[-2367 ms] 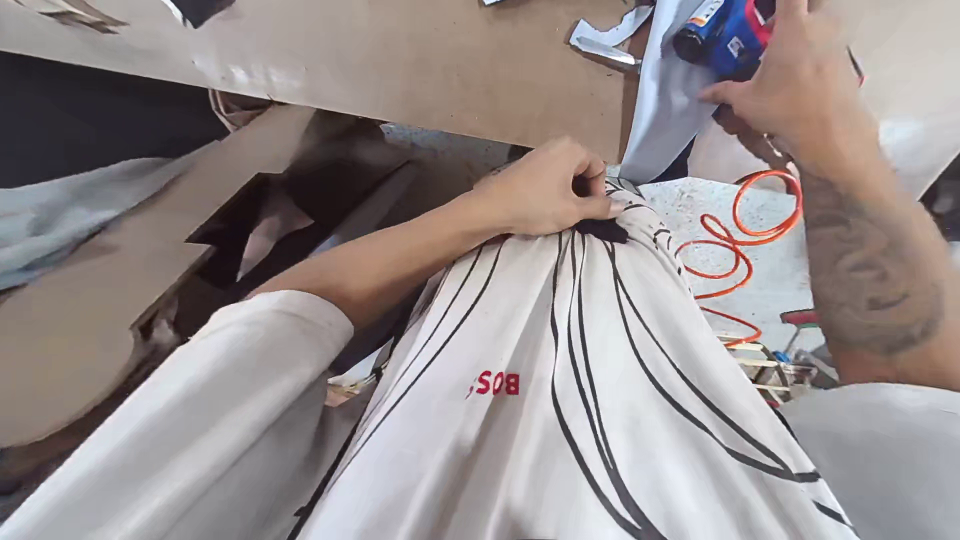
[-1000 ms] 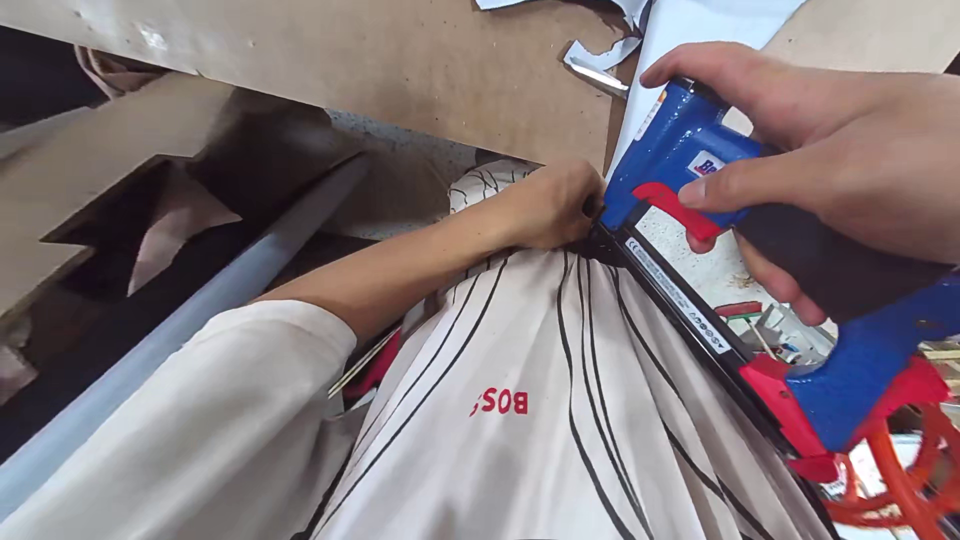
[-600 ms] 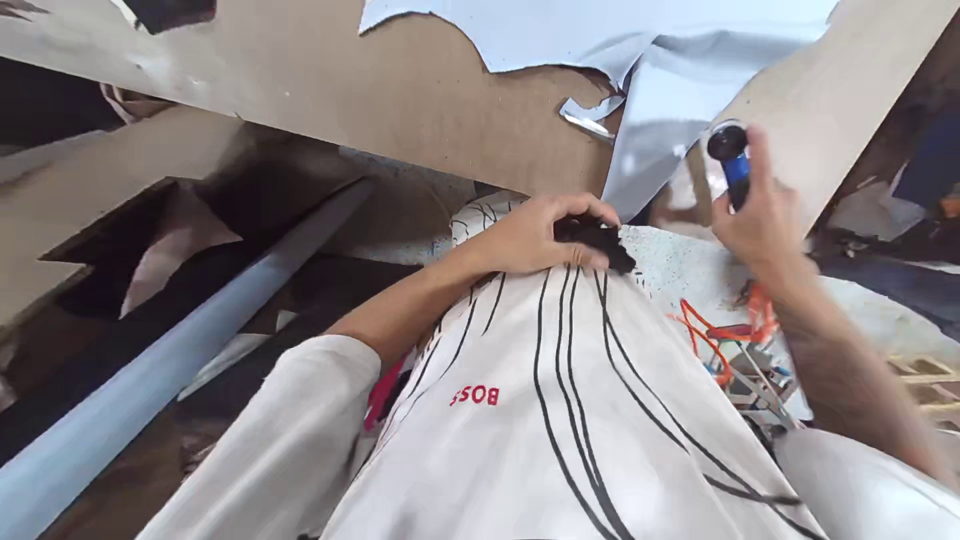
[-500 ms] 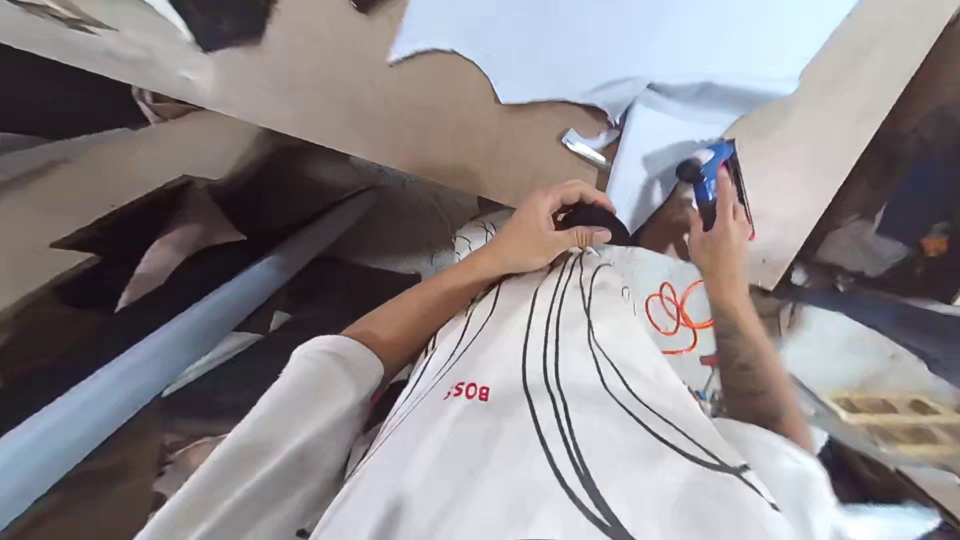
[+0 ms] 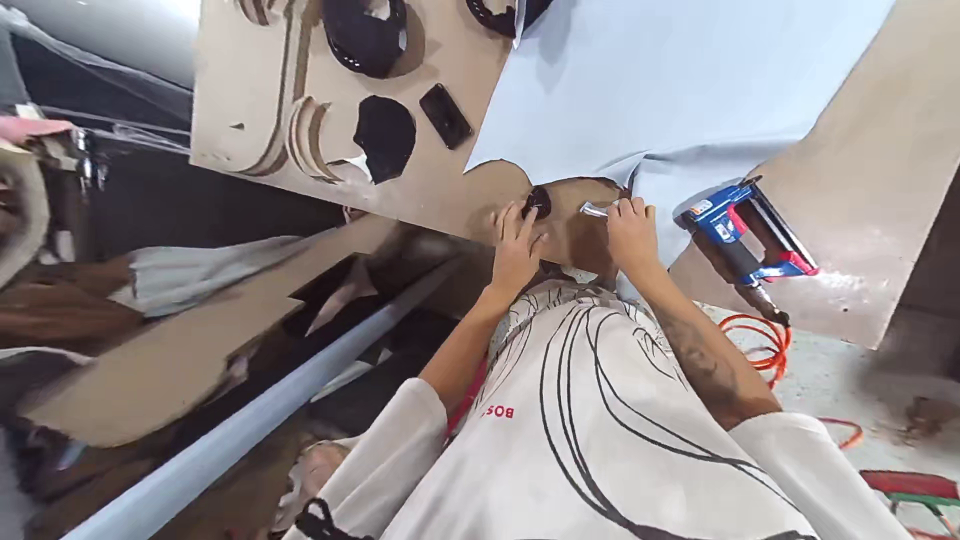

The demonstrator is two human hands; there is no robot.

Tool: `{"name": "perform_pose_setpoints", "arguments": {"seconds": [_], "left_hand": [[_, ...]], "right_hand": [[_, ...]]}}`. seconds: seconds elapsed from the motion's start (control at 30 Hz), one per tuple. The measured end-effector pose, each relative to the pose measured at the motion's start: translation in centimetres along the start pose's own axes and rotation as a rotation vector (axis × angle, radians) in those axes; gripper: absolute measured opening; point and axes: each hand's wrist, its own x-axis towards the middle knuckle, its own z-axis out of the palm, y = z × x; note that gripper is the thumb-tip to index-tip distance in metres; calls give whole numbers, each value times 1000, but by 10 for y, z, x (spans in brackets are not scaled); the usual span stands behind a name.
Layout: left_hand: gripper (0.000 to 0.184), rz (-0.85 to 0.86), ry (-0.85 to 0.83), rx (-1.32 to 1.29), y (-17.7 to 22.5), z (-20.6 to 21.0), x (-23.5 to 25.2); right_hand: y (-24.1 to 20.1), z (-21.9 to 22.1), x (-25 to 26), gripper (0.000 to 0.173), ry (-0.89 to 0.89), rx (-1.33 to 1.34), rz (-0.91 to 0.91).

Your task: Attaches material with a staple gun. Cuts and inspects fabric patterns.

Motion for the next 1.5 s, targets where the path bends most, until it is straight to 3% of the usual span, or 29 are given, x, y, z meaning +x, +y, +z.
{"name": "perform_pose_setpoints", "arguments": {"seconds": [0.07, 0.13, 0.2, 0.27, 0.33, 0.47, 0.6, 0.7, 0.8, 0.9, 1.0, 1.1, 1.17, 1.23, 1.3, 1.37, 1.43, 1.47, 1.5], "left_hand": [[38, -72, 49, -43, 19, -8, -14], [34, -187, -2, -83, 34, -9, -23], [43, -351, -11, -66, 36, -5, -20], [62, -459, 26, -68, 25, -4, -2], [73, -440, 9, -117, 12, -3, 22], [61, -296, -115, -184, -7, 8, 56], [36, -352, -54, -243, -2, 7, 51], [26, -332, 32, -243, -7, 11, 39], [29, -392, 52, -379, -13, 6, 21], [29, -465, 25, -646, -23, -2, 13], [31, -482, 60, -878, -31, -11, 4], [60, -537, 106, -936, -38, -13, -5], [73, -543, 76, -1057, -46, -13, -14], [63, -501, 9, -1269, -49, -17, -18], [46, -498, -69, -1443, -46, -26, -23], [43, -515, -114, -1504, -44, -32, -27], [43, -527, -112, -1454, -43, -30, -30], [46, -527, -95, -1402, -45, -27, -29], [48, -531, -63, -1353, -47, -25, -28]], "right_hand": [[21, -14, -9, 22, 28, 76, -58], [35, -38, -20, 45, 42, 106, 47], [44, -51, -27, 63, -46, 76, 218], [43, -49, -25, 40, -157, 41, 296], [40, -51, -11, 28, -257, 51, 312], [64, -81, 31, 30, -242, 211, 281], [56, -71, 32, 72, -382, 80, 279], [55, -40, 41, 40, -524, 24, 179], [56, -38, 52, 29, -605, 47, 120], [59, -43, 52, 33, -515, 43, 117], [57, -52, 52, 44, -448, 76, 233], [49, -58, 57, 70, -485, 69, 370], [47, -51, 63, 52, -567, 102, 356], [49, -60, 71, 29, -590, 145, 405], [57, -85, 74, 29, -485, 274, 511], [79, -115, 78, 30, -237, 600, 627], [100, -140, 81, 20, 212, 983, 662], [111, -146, 83, 22, 444, 1110, 607], [118, -149, 81, 36, 601, 1178, 510]]}}
